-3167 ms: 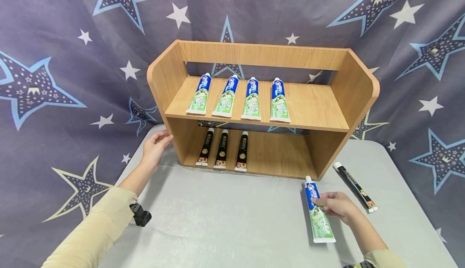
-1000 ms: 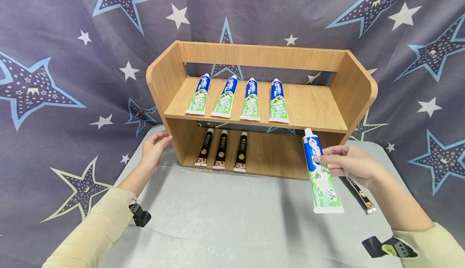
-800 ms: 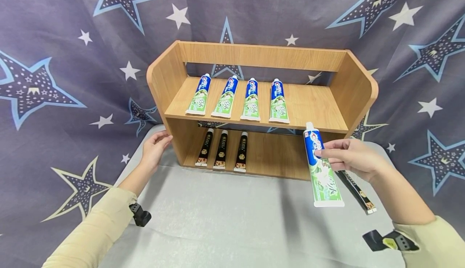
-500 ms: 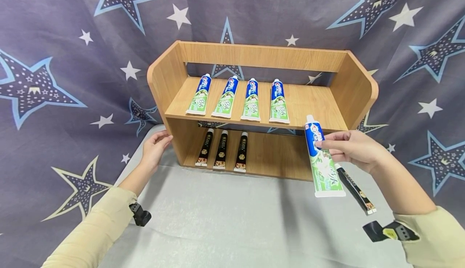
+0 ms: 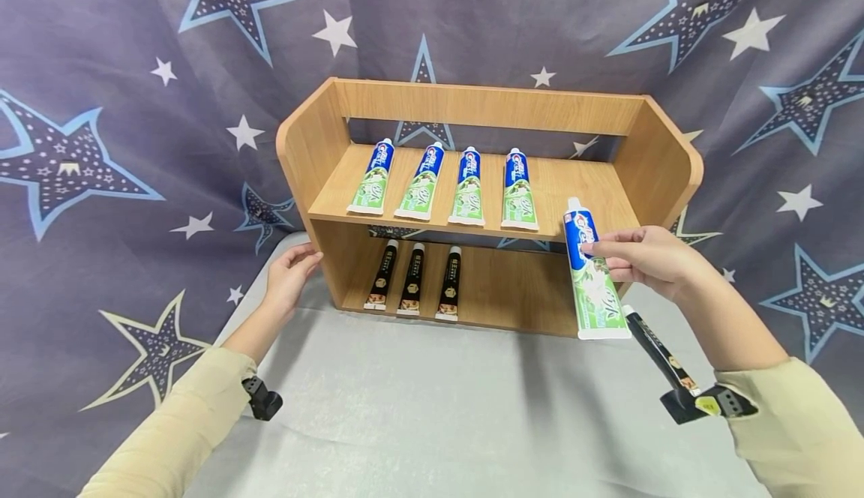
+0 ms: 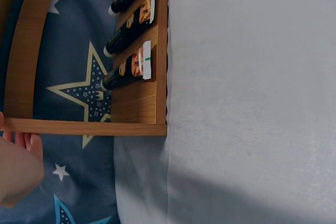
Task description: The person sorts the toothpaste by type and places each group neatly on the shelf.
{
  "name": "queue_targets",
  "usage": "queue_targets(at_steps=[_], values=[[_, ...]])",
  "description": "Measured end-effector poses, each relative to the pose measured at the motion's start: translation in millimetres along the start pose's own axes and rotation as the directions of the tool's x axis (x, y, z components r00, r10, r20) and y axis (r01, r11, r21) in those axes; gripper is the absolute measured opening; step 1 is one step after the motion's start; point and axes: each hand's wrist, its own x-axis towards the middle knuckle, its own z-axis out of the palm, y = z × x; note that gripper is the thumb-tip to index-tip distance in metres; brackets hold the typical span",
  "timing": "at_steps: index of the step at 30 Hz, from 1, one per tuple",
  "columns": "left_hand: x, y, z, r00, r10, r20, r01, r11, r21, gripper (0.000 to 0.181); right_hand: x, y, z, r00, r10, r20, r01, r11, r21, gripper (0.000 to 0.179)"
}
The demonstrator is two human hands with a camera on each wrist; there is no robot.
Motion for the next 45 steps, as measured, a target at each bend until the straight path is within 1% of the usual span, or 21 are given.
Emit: queue_targets(at_steps=[5, 9, 12, 14, 15, 17, 21, 25, 28, 31, 32, 36, 39, 45], values=[[-0.6, 1.2, 1.0, 1.0, -0.006, 0.003, 0.006, 1.0, -0.011, 0.035, 8.0, -5, -2, 1.0, 0.0, -0.011, 0.0, 1.0, -0.03, 0.012], [-0.4, 1.0, 0.8, 1.0, -0.008, 0.002, 0.008, 1.0, -0.005, 0.034, 14.0, -11, -4, 1.0, -0.001, -0.01, 0.001, 1.0, 0.006, 0.009], [-0.9, 1.2, 0.5, 1.0, -0.005, 0.0, 0.005, 1.0, -0.002, 0.035, 18.9, -16, -6, 1.0, -0.001, -0.006, 0.001, 0.999, 0.039, 0.011], [-1.3, 1.4, 0.6, 1.0, -0.004, 0.001, 0.004, 1.0, -0.003, 0.035, 21.3, -20, -7, 1.0, 0.007, -0.013, -0.007, 0.999, 0.044, 0.01], [-1.5, 1.5, 0.7, 1.0, -0.004, 0.001, 0.004, 1.0, -0.003, 0.035, 22.4, -21, -7, 1.0, 0.007, -0.014, -0.006, 0.999, 0.037, 0.007], [-2.0, 2.0, 0.6, 1.0, -0.004, 0.002, 0.004, 1.0, -0.004, 0.035, 24.4, -24, -7, 0.999, 0.013, -0.033, -0.012, 1.0, 0.015, 0.014], [-2.5, 3.1, 0.8, 1.0, -0.008, 0.0, 0.008, 1.0, 0.002, 0.035, 27.8, -30, -6, 0.997, 0.023, -0.078, -0.027, 0.999, -0.043, 0.057], [-2.6, 4.0, 0.9, 1.0, -0.012, -0.003, 0.012, 1.0, 0.004, 0.035, 32.8, -35, -5, 0.989, 0.042, -0.145, -0.05, 0.997, -0.055, 0.064], [-2.6, 4.1, 0.8, 1.0, -0.013, -0.003, 0.013, 1.0, 0.005, 0.035, 36.8, -38, -5, 0.981, 0.037, -0.189, -0.054, 0.995, -0.084, 0.073], [-2.9, 3.9, 0.6, 1.0, -0.016, -0.001, 0.016, 1.0, 0.007, 0.035, 41.1, -40, -4, 0.971, 0.019, -0.238, -0.052, 0.99, -0.134, 0.088], [-2.9, 3.9, 0.5, 1.0, -0.017, 0.0, 0.017, 1.0, 0.007, 0.035, 42.9, -40, -4, 0.966, 0.013, -0.257, -0.052, 0.988, -0.144, 0.09], [-2.5, 3.2, 0.2, 1.0, -0.019, 0.002, 0.019, 1.0, 0.003, 0.036, 51.5, -43, -1, 0.946, -0.011, -0.323, -0.047, 0.984, -0.173, 0.087], [-1.7, 2.5, 0.1, 1.0, -0.018, 0.001, 0.018, 1.0, -0.001, 0.035, 58.9, -44, 0, 0.928, -0.017, -0.372, -0.058, 0.98, -0.19, 0.084], [-0.2, 1.3, 0.2, 1.0, -0.012, -0.001, 0.012, 1.0, 0.009, 0.034, 72.6, -49, 1, 0.888, 0.006, -0.46, -0.105, 0.976, -0.191, 0.08]])
